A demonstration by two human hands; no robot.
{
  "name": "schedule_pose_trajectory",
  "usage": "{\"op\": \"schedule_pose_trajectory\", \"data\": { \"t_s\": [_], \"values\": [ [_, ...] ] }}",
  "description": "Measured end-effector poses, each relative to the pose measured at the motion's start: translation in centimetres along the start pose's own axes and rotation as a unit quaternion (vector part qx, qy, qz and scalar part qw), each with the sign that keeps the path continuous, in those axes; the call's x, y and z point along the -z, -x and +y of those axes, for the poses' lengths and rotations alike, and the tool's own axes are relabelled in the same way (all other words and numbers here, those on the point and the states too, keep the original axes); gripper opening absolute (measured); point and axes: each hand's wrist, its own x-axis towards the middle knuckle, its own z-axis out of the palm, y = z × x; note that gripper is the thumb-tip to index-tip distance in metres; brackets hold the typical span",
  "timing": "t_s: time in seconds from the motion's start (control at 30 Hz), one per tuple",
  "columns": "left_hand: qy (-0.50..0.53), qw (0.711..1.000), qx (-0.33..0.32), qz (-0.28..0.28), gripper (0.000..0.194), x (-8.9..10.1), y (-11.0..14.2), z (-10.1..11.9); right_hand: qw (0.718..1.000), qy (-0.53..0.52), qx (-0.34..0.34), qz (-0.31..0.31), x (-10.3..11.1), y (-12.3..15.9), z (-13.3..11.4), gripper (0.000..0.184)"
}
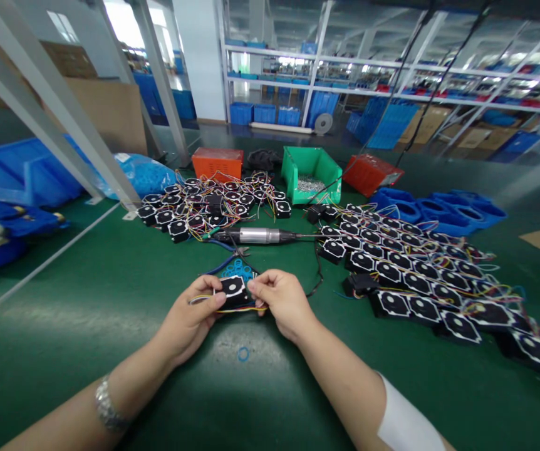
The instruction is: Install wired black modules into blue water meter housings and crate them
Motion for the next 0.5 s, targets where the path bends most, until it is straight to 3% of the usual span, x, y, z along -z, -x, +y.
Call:
{"op": "schedule_pose_trajectory", "data": {
  "t_s": [0.1,0.23,0.5],
  "values": [
    [0.052,0.998,0.031,0.014,0.026,0.1,-0.3,0.4,0.996,-0.074,-0.040,-0.011,0.4,-0.5,0.1,0.045],
    [0.073,0.995,0.061,0.003,0.034,0.3,-0.7,0.8,0.993,-0.089,-0.071,-0.026,1.0,-0.9,0.1,0.050],
    [0.051,0.991,0.119,-0.041,0.047,0.8,-0.6,0.6,0.998,0.044,0.036,-0.006,1.4,-0.8,-0.1,0.040]
  ]
}}
